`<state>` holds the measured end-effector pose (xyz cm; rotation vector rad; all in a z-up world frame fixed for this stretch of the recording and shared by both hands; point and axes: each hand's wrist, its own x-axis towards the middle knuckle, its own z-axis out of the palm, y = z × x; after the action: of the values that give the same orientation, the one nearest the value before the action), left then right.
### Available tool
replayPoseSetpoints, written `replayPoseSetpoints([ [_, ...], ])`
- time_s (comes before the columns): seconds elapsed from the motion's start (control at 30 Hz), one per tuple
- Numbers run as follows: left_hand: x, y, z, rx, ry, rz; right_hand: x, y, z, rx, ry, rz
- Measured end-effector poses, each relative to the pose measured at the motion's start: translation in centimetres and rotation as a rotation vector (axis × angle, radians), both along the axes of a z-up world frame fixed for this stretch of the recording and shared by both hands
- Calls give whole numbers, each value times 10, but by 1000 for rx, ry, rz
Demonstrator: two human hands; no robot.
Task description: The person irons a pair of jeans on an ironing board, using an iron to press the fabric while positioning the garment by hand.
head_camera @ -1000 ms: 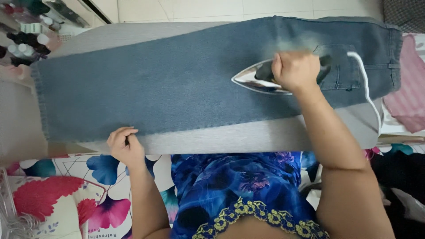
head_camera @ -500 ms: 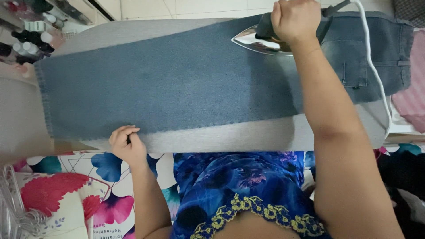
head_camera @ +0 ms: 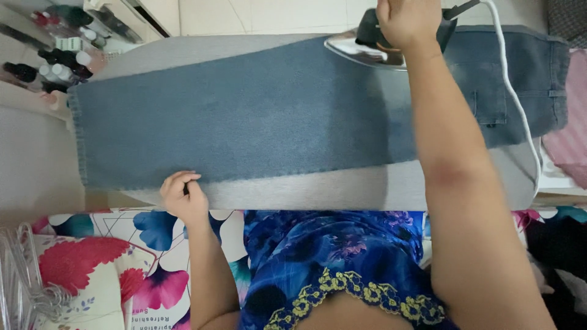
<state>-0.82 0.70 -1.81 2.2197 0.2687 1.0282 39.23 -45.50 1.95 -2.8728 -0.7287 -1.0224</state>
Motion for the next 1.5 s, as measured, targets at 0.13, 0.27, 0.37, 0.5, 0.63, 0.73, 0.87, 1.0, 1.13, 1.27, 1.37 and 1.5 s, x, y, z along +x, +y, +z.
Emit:
replayPoseSetpoints([
  [0.13,-1,0,-1,-32,21,-3,-4,-10,6,-19,293,136],
  [0.27,0,0,0,-4,10,-17,7,-1,-2,37,236,12],
  [0.37,1,0,3,8,-4,-33,20,3,-15,122,135,-106],
  [0.5,2,0,3,-7,-29,-54,17,8,-11,273,-28,83],
  [0.63,0,-1,1,-21,-18,-13,-3,-4,9,82,412,-19],
  [0.73,1,0,-1,-10,-56,-45,-17,-12,11,50,379,239],
  [0.87,1,2,-2,4,-34,-52,-55,9,33,-49,427,314],
  [1.0,1,-2,2,14,-21,-25,-90,45,39,-3,503,315],
  [1.13,1,0,0,26,-38,-52,-102,76,28,85,202,230],
  [1.27,1,0,-1,21,-11,-21,-90,98,22,158,96,89],
  [1.37,2,-2,7,25,-38,-50,-78,111,19,187,30,66],
  [1.5,3,1,1,19,-43,-56,-59,122,15,155,-77,-10],
])
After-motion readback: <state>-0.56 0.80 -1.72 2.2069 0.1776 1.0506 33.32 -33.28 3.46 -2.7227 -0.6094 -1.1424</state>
